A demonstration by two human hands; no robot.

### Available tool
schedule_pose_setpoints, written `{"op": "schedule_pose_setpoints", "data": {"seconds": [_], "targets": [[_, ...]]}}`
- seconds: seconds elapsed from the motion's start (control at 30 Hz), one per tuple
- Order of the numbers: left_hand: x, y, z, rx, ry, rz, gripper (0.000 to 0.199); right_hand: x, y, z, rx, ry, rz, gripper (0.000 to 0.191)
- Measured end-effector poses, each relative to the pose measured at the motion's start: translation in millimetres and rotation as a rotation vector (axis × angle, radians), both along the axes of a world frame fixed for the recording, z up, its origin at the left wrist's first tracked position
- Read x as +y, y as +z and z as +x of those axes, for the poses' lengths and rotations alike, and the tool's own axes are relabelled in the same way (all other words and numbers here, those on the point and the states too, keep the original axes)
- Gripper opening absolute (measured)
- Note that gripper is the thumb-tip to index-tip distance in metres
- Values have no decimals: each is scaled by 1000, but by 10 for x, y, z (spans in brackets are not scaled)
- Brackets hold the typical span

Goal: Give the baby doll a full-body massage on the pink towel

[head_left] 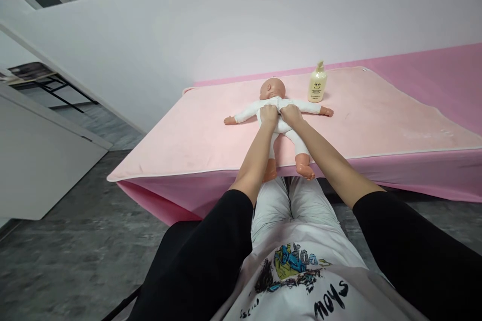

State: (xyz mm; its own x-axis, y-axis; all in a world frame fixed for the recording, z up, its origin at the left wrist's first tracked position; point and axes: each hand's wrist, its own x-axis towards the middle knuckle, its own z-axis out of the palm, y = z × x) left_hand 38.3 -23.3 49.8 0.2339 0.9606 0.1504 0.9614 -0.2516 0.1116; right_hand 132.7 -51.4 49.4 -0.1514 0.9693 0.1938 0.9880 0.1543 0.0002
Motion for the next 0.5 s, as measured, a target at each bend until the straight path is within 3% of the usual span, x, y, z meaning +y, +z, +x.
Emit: {"op": "schedule_pose_setpoints", "data": {"seconds": [0.2,0.33,0.5], "targets": [[-36,128,-1,65,6,-11,27,1,-37,22,11,1,-4,40],[5,128,-21,41,3,-11,27,8,-35,37,-14,-6,-7,41],[59,49,-67,-83,20,-16,27,97,226,129,-194,187,-103,35]]}}
